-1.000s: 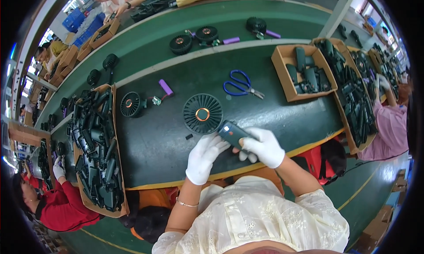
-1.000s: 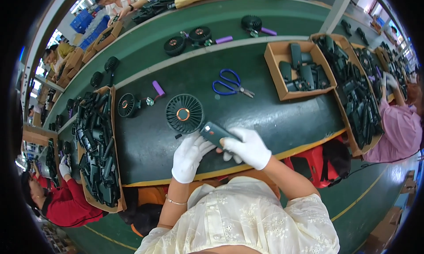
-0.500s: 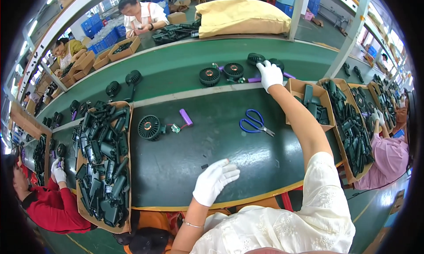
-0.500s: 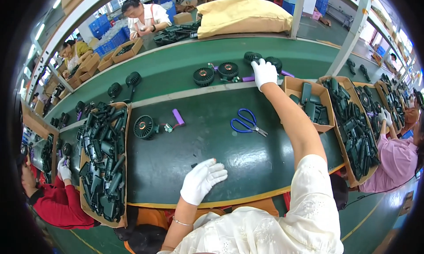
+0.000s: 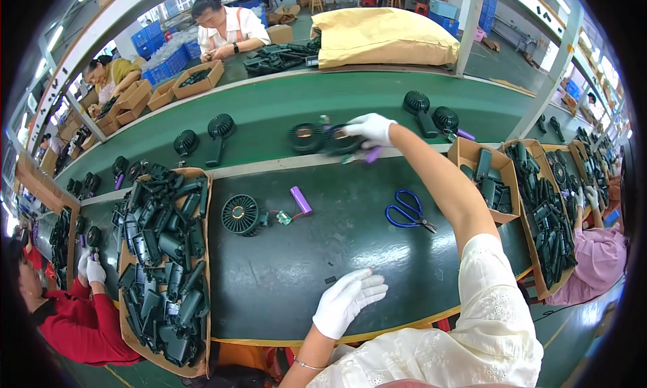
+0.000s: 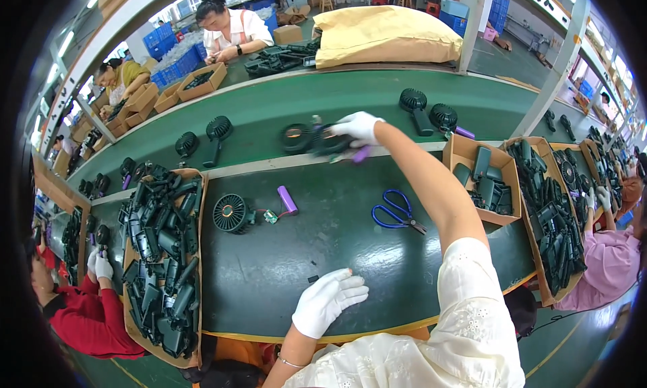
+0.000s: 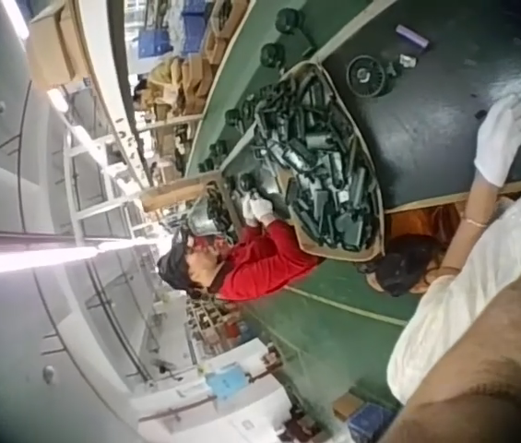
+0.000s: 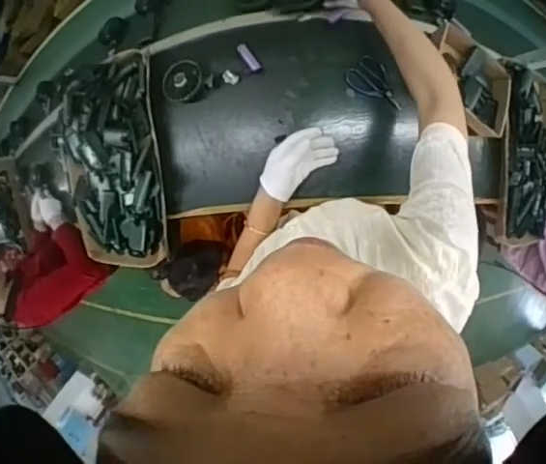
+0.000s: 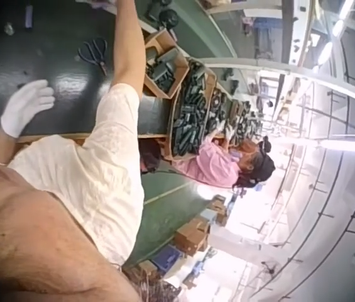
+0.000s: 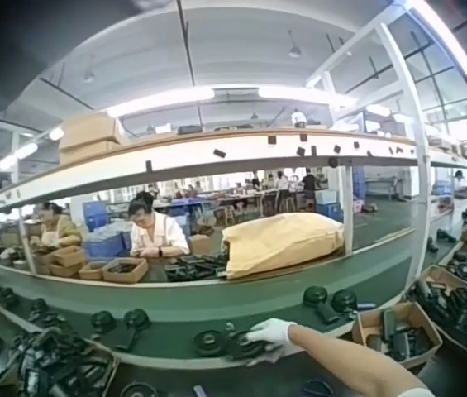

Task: The person assembles portable fans by inserting a battery and circuit board into the handle housing, snapping the casing halves together around the fan, and placing the assembled fans onto the conveyor.

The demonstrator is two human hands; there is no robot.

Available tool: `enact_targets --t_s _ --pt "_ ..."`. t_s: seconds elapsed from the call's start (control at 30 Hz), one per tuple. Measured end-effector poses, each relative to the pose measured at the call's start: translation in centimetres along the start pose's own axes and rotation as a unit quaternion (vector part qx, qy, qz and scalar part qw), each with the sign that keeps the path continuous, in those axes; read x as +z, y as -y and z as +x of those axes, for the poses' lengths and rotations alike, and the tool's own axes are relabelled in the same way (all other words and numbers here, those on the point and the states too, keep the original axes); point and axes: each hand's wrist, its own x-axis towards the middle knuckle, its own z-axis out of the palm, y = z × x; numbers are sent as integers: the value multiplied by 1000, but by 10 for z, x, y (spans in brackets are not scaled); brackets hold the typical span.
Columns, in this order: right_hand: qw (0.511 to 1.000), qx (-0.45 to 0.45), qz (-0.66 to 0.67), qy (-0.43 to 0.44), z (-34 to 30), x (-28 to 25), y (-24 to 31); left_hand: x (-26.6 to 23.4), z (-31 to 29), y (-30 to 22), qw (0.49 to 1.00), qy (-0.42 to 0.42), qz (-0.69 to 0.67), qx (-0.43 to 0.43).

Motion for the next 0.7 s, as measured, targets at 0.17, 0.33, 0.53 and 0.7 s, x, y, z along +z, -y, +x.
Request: enact_targets --t_s 0.17,0.33,0.53,0.7 --pt "953 -140 -57 261 -51 81 39 10 0 -6 1000 -16 26 -9" --pt "909 -331 -238 94 -27 72 39 13 -1 -8 999 -19 30 -24" --pt "800 7 -465 -379 1 -125 -21 12 1 -4 999 -20 44 -25" --pt "833 279 -340 -335 -30 -223 -97 13 0 -4 998 -34 43 -32"
